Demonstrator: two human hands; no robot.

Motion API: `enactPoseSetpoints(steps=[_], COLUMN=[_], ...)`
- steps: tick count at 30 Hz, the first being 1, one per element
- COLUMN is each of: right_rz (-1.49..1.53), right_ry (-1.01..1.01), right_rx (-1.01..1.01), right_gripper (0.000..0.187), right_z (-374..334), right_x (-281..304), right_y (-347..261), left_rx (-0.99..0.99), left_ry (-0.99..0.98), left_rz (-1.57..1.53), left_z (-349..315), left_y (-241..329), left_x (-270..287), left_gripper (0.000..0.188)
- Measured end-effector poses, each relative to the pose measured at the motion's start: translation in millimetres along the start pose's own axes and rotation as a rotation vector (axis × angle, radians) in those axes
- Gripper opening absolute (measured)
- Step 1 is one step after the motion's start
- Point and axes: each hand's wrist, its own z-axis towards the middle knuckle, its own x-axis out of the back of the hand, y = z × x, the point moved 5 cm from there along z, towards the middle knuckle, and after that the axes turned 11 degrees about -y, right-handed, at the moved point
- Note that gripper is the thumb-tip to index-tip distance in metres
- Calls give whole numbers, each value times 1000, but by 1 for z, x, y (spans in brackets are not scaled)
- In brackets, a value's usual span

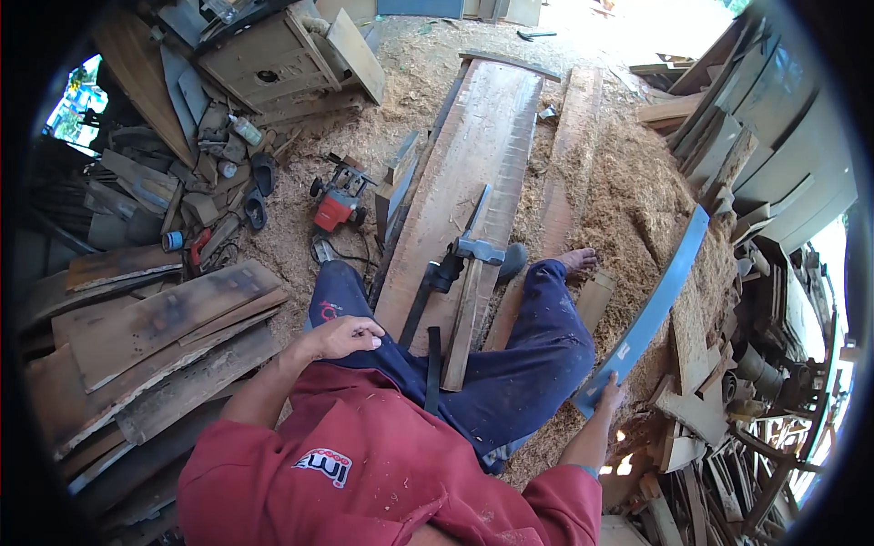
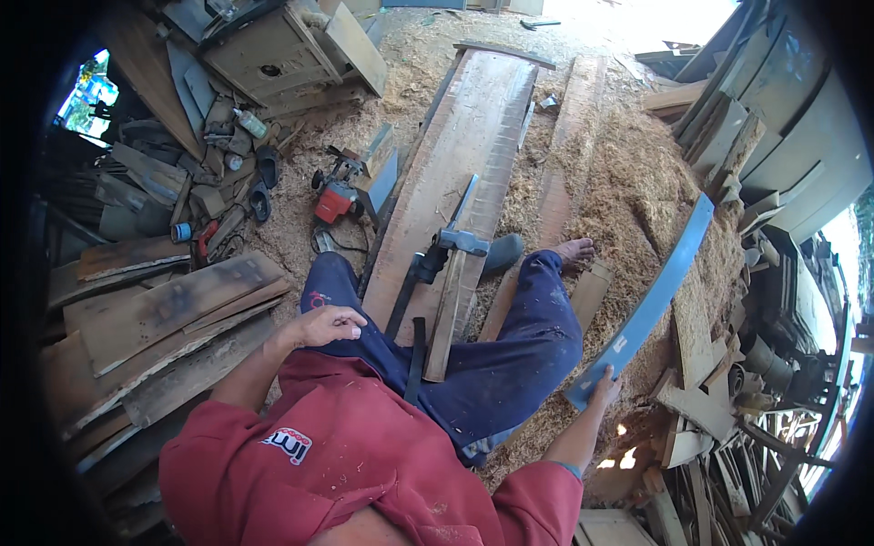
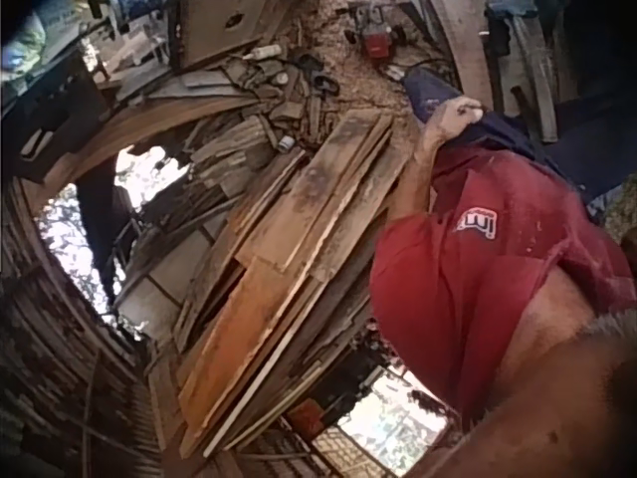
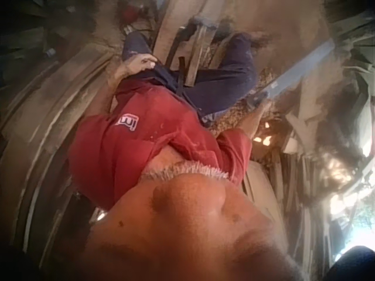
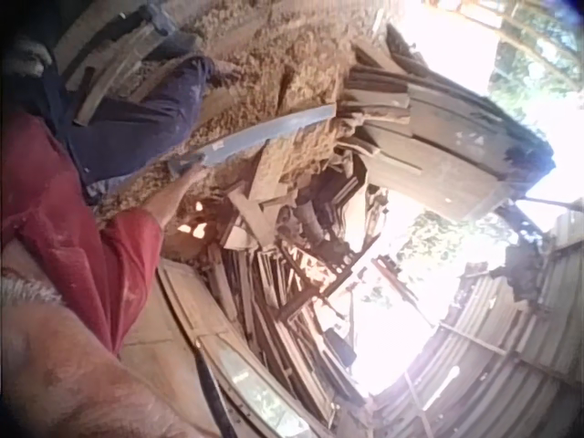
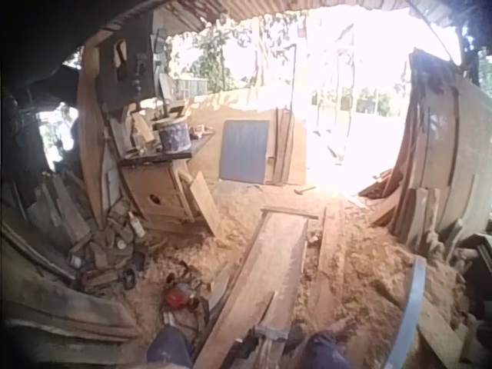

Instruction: The person joins wooden frame pieces by tapping them together with a hammer and wooden block, and using a chisel to adjust the fit.

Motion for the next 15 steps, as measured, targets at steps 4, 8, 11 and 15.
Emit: enactPoseSetpoints(steps=[4, 8, 11, 15], right_rz=[-123, 97, 108, -76], right_ry=[75, -74, -306, -578], right_rx=[267, 530, 716, 876], right_gripper=[60, 52, 49, 67], right_z=[22, -122, -229, -330], right_x=[7, 23, 16, -45], right_y=[-15, -166, -240, -286], left_rx=[-53, -12, -30, -59], left_ry=[121, 244, 265, 385], left_rz=[-43, 142, 53, -2], left_z=[20, 13, 22, 35], left_y=[-21, -27, -48, -35], left_x=[2, 2, 0, -1], left_gripper=[38, 34, 32, 30])
